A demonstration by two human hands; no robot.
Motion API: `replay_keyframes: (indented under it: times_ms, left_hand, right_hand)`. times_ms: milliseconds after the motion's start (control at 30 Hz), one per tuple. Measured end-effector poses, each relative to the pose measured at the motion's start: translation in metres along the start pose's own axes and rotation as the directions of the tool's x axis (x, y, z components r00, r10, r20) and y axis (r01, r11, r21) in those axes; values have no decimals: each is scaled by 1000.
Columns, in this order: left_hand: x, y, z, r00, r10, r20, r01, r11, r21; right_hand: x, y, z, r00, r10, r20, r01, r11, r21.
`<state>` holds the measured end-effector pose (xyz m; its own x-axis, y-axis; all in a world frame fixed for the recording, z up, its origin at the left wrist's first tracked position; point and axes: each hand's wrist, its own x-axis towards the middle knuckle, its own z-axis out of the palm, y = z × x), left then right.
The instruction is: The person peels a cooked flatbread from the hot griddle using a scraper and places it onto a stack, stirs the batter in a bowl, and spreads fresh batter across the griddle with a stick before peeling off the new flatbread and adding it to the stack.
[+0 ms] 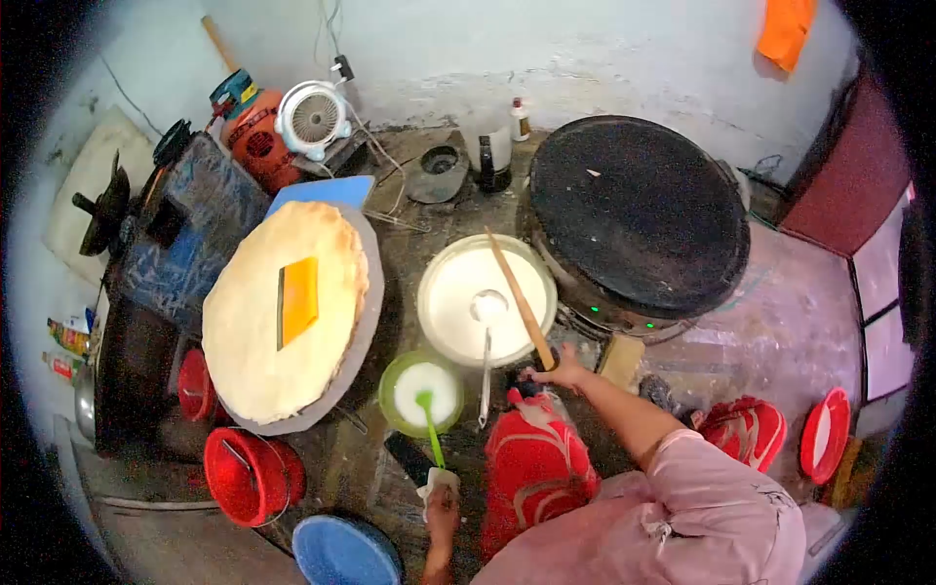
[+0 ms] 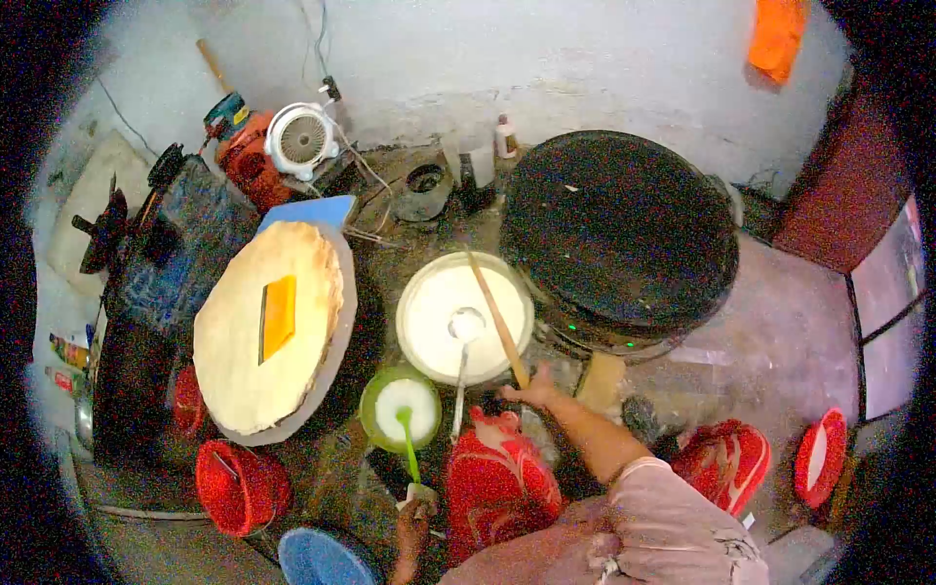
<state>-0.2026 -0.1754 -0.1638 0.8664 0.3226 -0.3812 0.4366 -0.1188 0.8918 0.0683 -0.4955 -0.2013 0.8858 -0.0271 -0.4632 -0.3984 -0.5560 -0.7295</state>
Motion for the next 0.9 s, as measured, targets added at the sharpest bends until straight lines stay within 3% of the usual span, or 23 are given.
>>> replay_keyframes:
  times_ms: [33,67,100,167,200,267,333,367,400,433,467,500,533,567,600,633,667,700,733,767,800,867,900]
  left_hand:
    - [-4,19,3,1000,0,20,-4,979,204]
    - [-4,27,5,999,-6,46,-13,917,399]
    - [14,-35,-5,995,25,93,-66,874,482]
    - [17,-19,4,998,-37,54,14,923,384]
    - [20,-12,9,994,-104,14,96,953,286]
    - [31,-11,13,996,-81,32,67,951,303]
    - [33,27,23,986,162,44,-160,831,533]
    - [43,-9,18,956,277,94,-280,773,570]
    - [46,-3,20,956,275,99,-282,777,563]
    - [50,12,24,979,186,78,-201,871,448]
    - [55,24,29,993,92,68,-109,940,323]
    - [63,30,32,983,174,58,-183,918,352]
    - [70,30,34,983,172,56,-181,920,348]
    - [78,29,36,957,284,55,-281,869,407]
    - [86,27,38,918,392,58,-373,803,464]
    - [94,29,41,945,324,38,-301,824,480]
    - [103,31,44,948,316,32,-292,828,480]
    - [113,34,48,927,375,-9,-294,741,603]
    - [120,27,49,900,434,-43,-275,641,717]
    - [147,-10,50,893,449,21,-277,514,812]
    - [160,-46,44,894,441,81,-266,375,888]
    - [156,-25,62,969,193,-154,36,507,861]
    - [165,-31,65,968,142,-207,110,500,859]
  right_hand:
    - [12,8,13,999,-6,-40,11,994,110]
    - [7,-7,6,999,-5,-37,9,995,104]
    - [-15,-44,-14,997,37,72,-51,979,198]
    - [-3,-49,-17,995,-72,74,64,992,105]
    - [12,-30,4,986,-85,-146,83,996,-23]
    - [-16,-74,-35,977,-186,-105,162,965,-205]
    - [-12,-64,-57,893,-383,-238,364,923,-122]
    - [-7,-57,-74,821,-451,-351,448,889,-94]
    - [-7,-60,-99,807,-401,-434,424,904,-49]
    - [-7,-63,-123,785,-348,-513,406,914,0]
    - [-16,-74,-150,815,-184,-550,274,958,85]
    - [-11,-64,-166,815,-187,-548,273,959,79]
    - [-4,-55,-179,769,-42,-637,216,956,198]
    - [1,-46,-185,707,110,-699,170,932,319]
    - [-2,-45,-180,710,105,-697,171,934,314]
    - [-11,-50,-169,835,-225,-503,285,957,46]
    - [-19,-55,-157,887,-357,-292,365,930,-29]
    - [-31,-67,-145,882,-467,-62,464,884,-58]
    - [-58,-100,-135,884,-461,72,457,887,66]
    - [-76,-123,-132,960,-257,115,232,953,197]
    - [-74,-117,-130,954,-255,156,222,954,200]
    - [-65,-102,-122,989,-130,73,147,931,-335]
    - [-80,-130,-127,969,-221,108,246,861,-445]
